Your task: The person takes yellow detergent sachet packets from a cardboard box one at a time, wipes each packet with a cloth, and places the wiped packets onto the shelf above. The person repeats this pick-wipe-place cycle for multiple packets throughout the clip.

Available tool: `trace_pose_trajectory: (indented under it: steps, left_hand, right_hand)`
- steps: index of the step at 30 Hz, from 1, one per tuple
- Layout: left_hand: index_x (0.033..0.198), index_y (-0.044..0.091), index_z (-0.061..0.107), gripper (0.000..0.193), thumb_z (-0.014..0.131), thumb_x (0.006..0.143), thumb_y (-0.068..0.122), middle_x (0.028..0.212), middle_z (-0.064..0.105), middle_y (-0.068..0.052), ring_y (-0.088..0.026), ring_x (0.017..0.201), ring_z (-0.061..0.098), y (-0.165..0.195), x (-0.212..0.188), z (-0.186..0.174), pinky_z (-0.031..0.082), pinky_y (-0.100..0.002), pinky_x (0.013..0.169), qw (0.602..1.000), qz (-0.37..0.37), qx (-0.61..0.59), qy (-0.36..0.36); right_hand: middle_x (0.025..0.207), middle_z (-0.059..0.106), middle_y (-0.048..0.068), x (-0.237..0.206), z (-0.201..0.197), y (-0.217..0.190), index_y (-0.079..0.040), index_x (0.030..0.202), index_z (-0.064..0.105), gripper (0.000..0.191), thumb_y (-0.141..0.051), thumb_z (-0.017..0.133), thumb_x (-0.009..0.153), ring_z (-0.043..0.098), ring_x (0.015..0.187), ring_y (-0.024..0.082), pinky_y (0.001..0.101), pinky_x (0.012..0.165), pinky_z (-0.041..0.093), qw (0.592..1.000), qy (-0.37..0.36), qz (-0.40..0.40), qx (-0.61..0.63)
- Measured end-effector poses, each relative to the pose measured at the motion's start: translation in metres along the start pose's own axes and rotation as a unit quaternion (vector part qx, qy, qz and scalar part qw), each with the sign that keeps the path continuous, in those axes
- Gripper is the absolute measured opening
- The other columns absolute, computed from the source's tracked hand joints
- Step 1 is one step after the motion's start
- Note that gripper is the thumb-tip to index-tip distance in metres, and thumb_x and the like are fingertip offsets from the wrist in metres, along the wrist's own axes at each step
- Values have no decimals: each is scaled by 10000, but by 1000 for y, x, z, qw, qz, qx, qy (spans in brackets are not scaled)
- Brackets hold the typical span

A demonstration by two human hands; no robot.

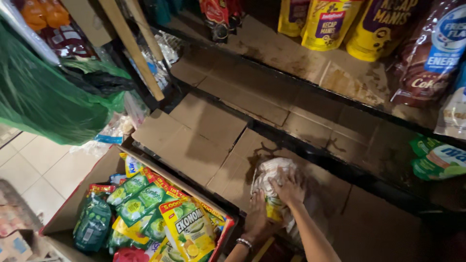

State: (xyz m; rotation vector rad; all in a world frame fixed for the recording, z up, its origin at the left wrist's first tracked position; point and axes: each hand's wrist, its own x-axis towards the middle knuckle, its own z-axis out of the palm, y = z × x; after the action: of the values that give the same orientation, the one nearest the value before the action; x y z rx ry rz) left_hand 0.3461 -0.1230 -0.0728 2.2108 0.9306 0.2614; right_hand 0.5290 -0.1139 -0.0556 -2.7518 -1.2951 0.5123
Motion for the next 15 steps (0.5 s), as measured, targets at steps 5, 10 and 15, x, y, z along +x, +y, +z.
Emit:
trace_pose_trajectory:
  steps: [5, 10, 15]
  left_hand:
    - [1574, -76, 122, 1225, 808, 745, 510, 1662, 169, -283, -410, 1561, 137, -5, 6, -1, 125, -487, 1261, 999, -24, 39, -27]
    - [1527, -65, 270, 794, 637, 861, 163, 1673, 208, -279, -373, 1576, 189, -26, 6, 14, 156, -476, 1279, 953, 59, 292, 58]
    - [1517, -81, 308, 683, 536, 877, -6, 1693, 227, -281, -404, 1575, 210, -29, 7, 16, 192, -480, 1261, 986, 50, 159, 18]
  right_hand:
    - [1675, 229, 52, -1, 10, 6, -398, 1565, 341, 725, -741, 369, 926, 218, 1526, 357, 595, 1224, 136, 998, 54, -44, -11]
    - [1514, 544, 73, -37, 34, 6, -238, 1385, 625, 558, -580, 513, 958, 433, 1456, 356, 582, 1254, 269, 957, 246, -155, -17]
    - [1509, 527, 99, -40, 31, 2, -304, 1311, 657, 485, -579, 568, 922, 426, 1450, 369, 573, 1244, 264, 955, 235, -177, 25]
